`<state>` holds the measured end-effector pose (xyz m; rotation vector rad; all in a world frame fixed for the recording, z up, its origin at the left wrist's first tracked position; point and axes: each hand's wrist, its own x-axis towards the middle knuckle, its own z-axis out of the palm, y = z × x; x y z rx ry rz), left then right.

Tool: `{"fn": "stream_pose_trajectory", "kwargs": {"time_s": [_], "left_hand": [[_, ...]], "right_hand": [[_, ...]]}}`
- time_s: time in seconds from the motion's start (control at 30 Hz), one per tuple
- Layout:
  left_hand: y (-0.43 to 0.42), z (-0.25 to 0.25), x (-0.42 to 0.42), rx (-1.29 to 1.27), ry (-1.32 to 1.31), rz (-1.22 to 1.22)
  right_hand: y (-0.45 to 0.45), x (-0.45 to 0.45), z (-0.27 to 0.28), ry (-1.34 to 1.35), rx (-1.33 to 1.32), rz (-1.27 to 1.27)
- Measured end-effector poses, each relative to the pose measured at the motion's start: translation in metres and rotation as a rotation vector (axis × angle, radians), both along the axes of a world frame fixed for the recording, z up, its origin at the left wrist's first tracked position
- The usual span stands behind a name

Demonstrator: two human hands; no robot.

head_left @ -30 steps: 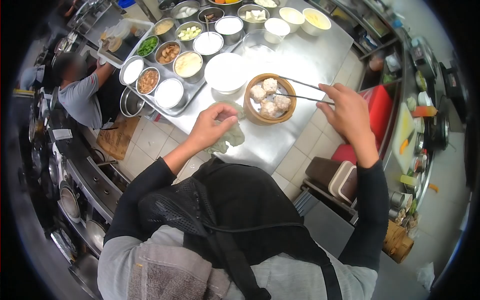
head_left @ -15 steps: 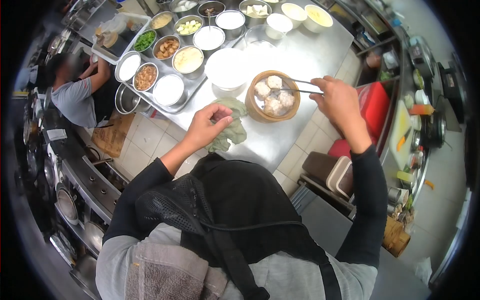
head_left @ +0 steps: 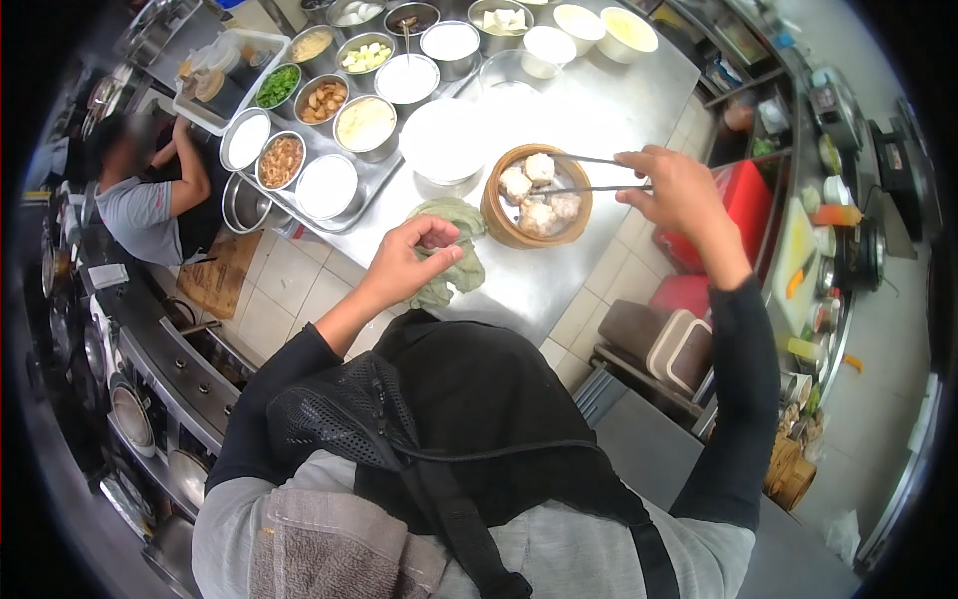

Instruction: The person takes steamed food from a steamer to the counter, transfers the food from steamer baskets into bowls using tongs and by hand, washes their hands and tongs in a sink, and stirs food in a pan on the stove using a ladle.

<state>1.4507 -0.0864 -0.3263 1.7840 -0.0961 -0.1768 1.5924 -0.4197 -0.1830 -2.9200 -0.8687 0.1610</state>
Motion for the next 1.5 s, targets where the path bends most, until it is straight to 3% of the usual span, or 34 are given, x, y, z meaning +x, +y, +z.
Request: {"fn": "stream_pose_trajectory", "kwargs": {"time_s": [0.07,0.13,0.23,0.4,1.5], "left_hand": [[-0.001,-0.004,0.001,-0.041,0.02,0.016],[-0.006,-0.004,0.004,-0.083,0.043,0.027],[-0.023,0.001,0.023,-0.104,0.107,0.055],[-0.045,0.004,0.056,-0.016,0.018,0.047],[-0.045,0.006,0.071,-0.073,0.128,0.005]], "right_hand": [[0.0,0.0,0.022,-0.052,-0.005,0.028],[-0.009,0.007,0.045,0.353,-0.048,-0.067],[-0.007,0.027,0.048,0.566,-0.226,-0.213],[0.006,0.037,0.035,0.652,-0.22,-0.229],[0.013,0.041,-0.002,0.705,-0.12,-0.286]]}}
